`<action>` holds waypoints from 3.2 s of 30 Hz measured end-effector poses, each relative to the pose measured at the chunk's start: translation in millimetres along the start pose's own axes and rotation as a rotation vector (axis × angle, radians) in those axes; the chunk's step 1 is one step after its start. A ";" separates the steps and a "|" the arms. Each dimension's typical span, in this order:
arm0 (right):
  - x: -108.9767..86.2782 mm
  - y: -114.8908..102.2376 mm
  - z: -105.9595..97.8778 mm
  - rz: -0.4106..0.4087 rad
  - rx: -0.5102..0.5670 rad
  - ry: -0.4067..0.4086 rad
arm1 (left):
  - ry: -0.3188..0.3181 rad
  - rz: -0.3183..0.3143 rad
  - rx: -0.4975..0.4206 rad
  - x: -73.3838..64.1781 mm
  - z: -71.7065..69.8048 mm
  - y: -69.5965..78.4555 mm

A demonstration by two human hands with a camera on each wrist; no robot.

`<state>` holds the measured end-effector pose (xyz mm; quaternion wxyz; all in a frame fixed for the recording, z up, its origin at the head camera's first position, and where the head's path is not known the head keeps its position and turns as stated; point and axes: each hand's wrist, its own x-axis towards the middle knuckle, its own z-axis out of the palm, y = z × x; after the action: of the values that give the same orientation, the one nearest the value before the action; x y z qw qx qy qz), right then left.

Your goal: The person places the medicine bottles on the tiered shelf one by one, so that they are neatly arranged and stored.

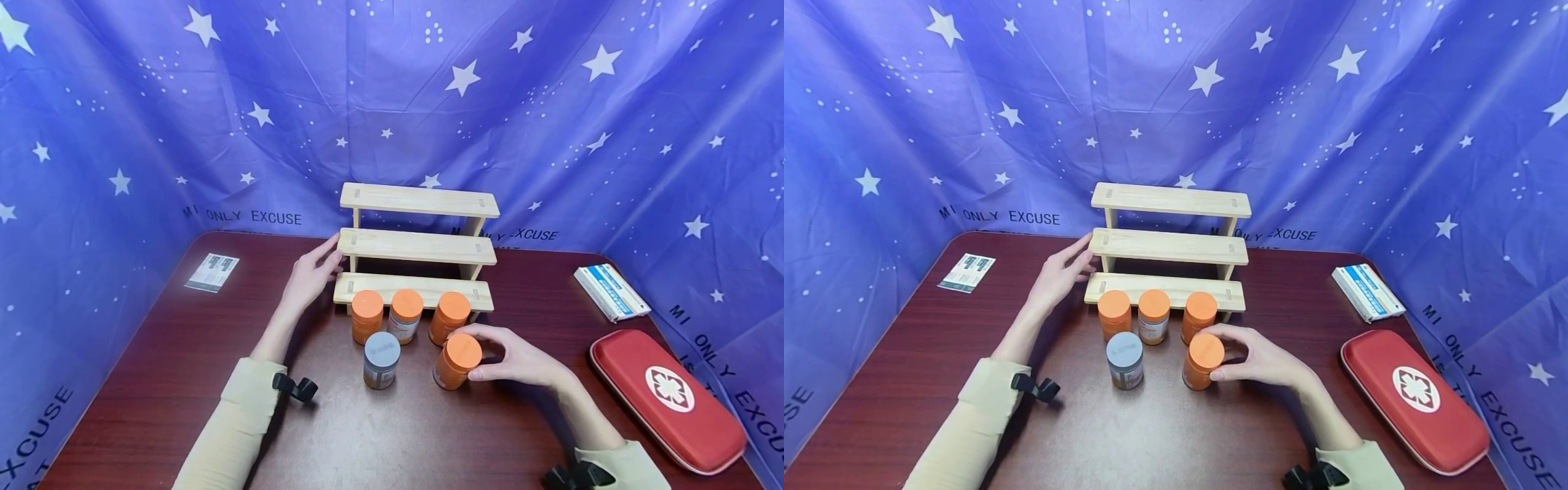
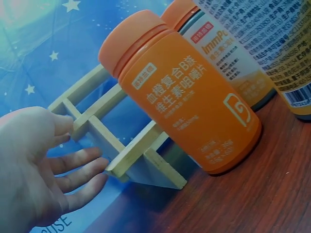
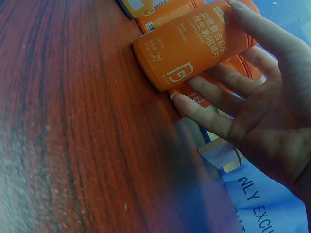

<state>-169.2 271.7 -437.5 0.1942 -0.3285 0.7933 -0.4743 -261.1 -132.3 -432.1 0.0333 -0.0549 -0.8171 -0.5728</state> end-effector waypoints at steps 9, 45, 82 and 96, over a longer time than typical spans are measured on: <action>-0.3 -0.1 0.7 -0.028 -0.002 0.000 | -0.069 -0.024 0.034 0.8 -4.4 0.5; 18.9 -98.4 -64.5 -0.203 0.041 0.511 | 0.019 -0.012 0.037 -1.4 -0.3 2.0; 215.6 -141.0 -116.9 -0.063 0.083 0.507 | 0.016 -0.013 0.034 1.7 -1.3 -2.4; 255.2 -129.9 -102.6 0.021 0.061 0.504 | 0.004 -0.022 0.013 -0.1 -0.5 -4.7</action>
<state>-369.9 112.3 -273.6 0.0051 -0.1858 0.8052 -0.5631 -261.5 -134.4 -436.3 0.0292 -0.0446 -0.8212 -0.5681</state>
